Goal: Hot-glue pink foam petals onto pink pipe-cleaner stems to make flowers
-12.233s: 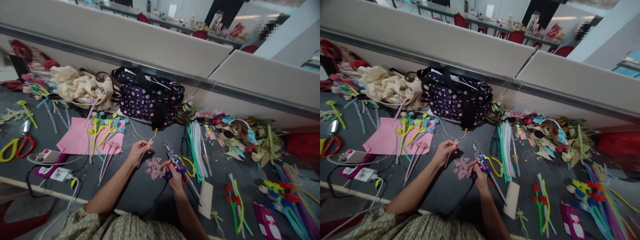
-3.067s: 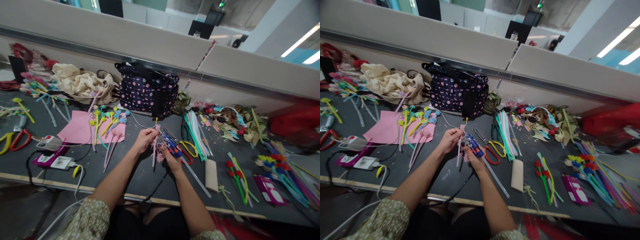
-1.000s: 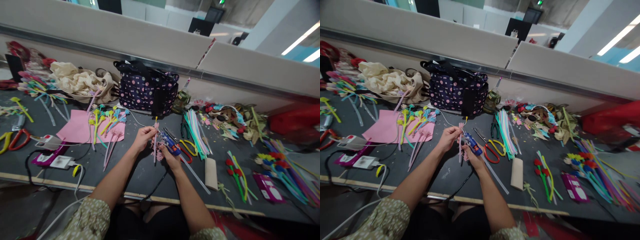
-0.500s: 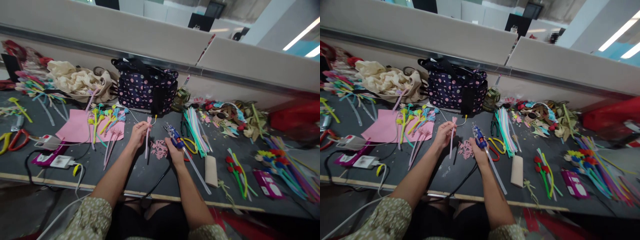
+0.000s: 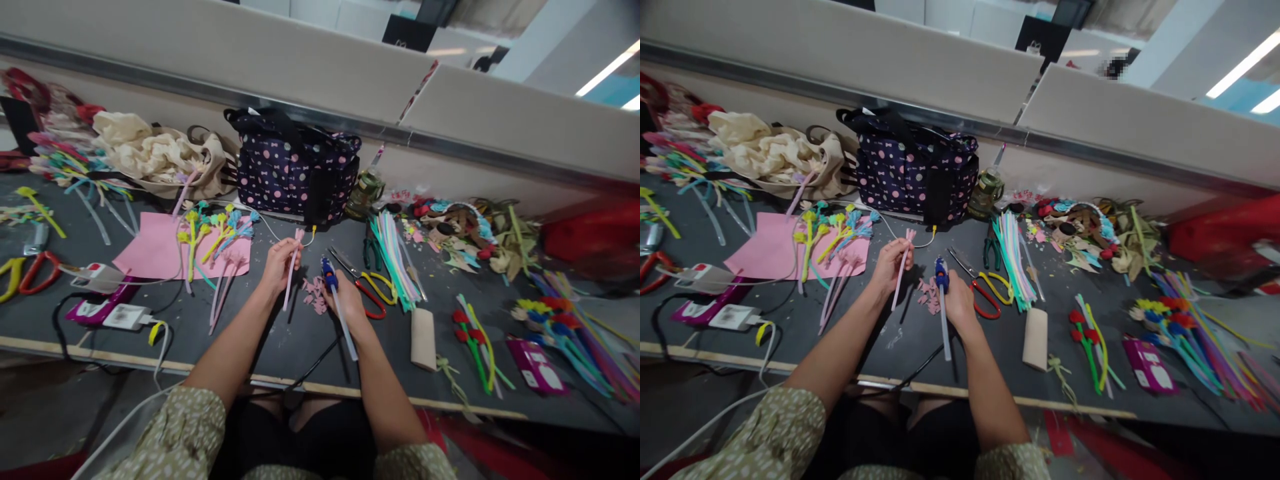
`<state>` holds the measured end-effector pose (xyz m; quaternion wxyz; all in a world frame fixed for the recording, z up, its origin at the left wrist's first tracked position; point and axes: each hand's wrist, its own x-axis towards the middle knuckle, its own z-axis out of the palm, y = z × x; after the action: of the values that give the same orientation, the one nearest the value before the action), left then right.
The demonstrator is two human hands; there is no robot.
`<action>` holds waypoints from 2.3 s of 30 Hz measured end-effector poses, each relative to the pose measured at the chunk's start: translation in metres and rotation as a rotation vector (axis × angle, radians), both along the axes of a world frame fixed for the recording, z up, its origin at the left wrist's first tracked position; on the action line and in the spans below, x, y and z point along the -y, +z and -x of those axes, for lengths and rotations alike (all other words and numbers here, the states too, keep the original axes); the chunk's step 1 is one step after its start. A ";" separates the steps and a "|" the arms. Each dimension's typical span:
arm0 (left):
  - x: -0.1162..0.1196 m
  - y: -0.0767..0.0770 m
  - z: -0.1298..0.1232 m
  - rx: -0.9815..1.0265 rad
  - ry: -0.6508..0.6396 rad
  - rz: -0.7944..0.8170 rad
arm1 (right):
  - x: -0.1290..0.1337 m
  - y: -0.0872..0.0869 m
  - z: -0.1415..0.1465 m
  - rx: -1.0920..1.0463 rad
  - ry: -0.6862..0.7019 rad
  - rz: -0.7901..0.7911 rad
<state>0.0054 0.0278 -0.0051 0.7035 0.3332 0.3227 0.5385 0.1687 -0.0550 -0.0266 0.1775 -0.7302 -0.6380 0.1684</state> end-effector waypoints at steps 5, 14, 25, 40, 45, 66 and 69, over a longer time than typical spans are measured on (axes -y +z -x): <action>-0.001 -0.004 0.000 0.021 -0.002 -0.029 | 0.002 0.003 0.009 0.128 0.019 0.019; -0.001 -0.003 -0.001 -0.007 -0.064 0.016 | 0.001 0.001 0.001 -0.467 -0.128 -0.181; 0.008 -0.005 -0.009 -0.126 -0.304 0.076 | -0.003 0.002 0.002 -1.225 -0.285 -0.350; 0.009 -0.014 -0.010 -0.289 -0.577 -0.023 | -0.001 0.008 -0.002 -0.997 -0.395 -0.450; 0.009 -0.015 -0.010 -0.328 -0.631 -0.049 | 0.002 0.018 -0.006 -0.793 -0.293 -0.490; 0.012 -0.009 -0.008 -0.345 -0.671 -0.051 | 0.009 0.018 -0.008 -0.528 -0.052 -0.499; 0.014 -0.007 -0.008 -0.327 -0.677 -0.034 | 0.009 0.018 -0.007 -0.502 -0.065 -0.492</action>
<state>0.0139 0.0141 -0.0124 0.7752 0.5141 0.2934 0.2205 0.1756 -0.0636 -0.0087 0.5047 -0.6215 -0.5722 0.1780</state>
